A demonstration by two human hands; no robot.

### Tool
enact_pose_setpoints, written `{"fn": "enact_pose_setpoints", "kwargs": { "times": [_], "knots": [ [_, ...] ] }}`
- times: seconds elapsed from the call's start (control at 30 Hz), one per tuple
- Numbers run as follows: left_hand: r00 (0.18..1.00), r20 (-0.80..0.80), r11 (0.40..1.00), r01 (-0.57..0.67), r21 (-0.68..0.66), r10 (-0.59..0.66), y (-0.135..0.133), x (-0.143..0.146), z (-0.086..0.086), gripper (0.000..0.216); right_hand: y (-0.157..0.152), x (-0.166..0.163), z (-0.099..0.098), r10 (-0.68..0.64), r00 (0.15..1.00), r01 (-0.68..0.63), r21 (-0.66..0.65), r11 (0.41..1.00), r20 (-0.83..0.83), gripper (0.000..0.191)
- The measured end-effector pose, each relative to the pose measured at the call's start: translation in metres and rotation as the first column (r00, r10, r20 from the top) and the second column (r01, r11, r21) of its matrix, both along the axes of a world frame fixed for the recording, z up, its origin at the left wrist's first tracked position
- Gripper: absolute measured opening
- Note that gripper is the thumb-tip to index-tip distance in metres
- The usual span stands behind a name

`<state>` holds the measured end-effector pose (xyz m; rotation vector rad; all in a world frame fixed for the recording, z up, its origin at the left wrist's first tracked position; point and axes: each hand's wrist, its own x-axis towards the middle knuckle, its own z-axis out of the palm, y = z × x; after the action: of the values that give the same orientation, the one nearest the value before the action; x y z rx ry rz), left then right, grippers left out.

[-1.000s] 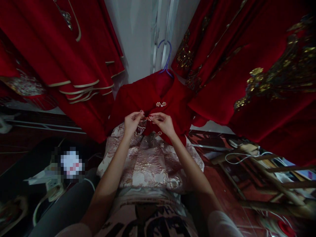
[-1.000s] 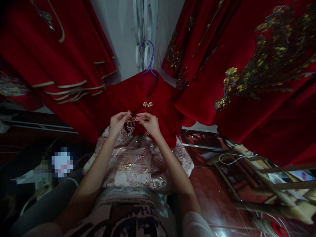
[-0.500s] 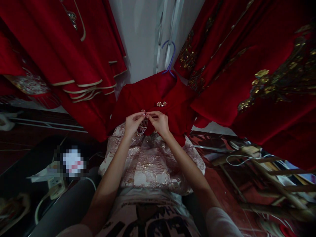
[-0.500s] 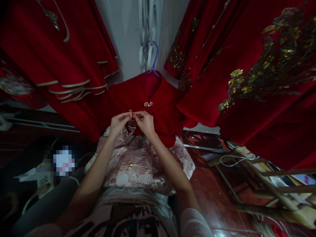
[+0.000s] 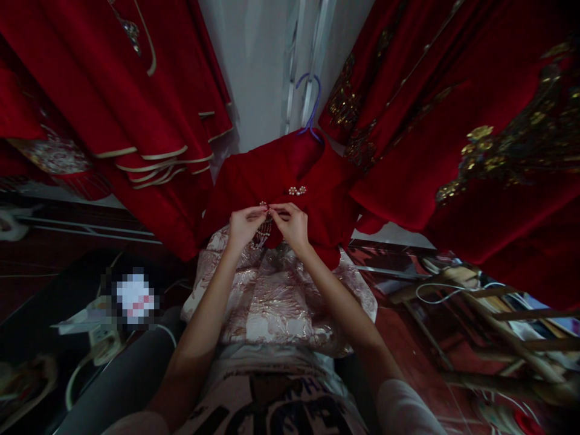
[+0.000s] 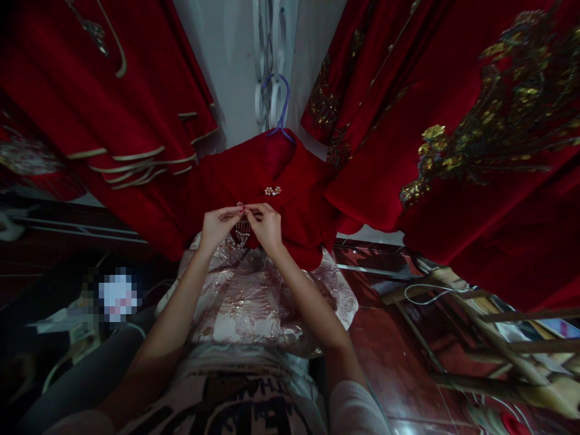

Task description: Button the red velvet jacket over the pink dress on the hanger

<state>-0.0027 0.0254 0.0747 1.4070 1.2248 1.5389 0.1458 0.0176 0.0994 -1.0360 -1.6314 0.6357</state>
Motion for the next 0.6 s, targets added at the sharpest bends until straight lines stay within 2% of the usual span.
{"fn": "enact_pose_setpoints", "kwargs": {
  "times": [0.13, 0.23, 0.33, 0.47, 0.53, 0.6],
  "knots": [
    [0.996, -0.084, 0.999, -0.033, 0.026, 0.035, -0.001, -0.001, 0.0, 0.028, 0.003, 0.0, -0.001, -0.005, 1.0, 0.005, 0.034, 0.999, -0.008, 0.019],
    [0.99, -0.14, 0.999, -0.016, 0.051, 0.023, -0.001, -0.002, 0.003, 0.025, 0.004, 0.001, 0.001, -0.012, 1.0, 0.012, 0.007, 1.0, 0.002, 0.018],
    [0.994, -0.113, 0.997, -0.002, 0.082, 0.011, 0.0, -0.002, 0.002, 0.021, 0.006, 0.007, 0.002, 0.076, 0.997, -0.077, -0.069, 0.995, -0.018, 0.02],
    [0.995, -0.015, 0.99, -0.101, 0.098, 0.103, -0.004, 0.008, -0.014, 0.02, 0.0, 0.029, -0.002, 0.266, 0.959, -0.279, -0.176, 0.944, -0.094, 0.029],
    [0.994, -0.054, 0.994, -0.091, 0.06, 0.094, -0.012, 0.016, -0.027, 0.019, -0.006, 0.043, -0.007, 0.255, 0.966, -0.26, -0.202, 0.944, -0.053, 0.026],
    [0.985, -0.163, 0.999, -0.044, 0.016, 0.046, -0.022, 0.025, -0.038, 0.022, -0.011, 0.055, -0.012, 0.211, 0.976, -0.194, -0.222, 0.956, 0.056, 0.019]
  ]
}}
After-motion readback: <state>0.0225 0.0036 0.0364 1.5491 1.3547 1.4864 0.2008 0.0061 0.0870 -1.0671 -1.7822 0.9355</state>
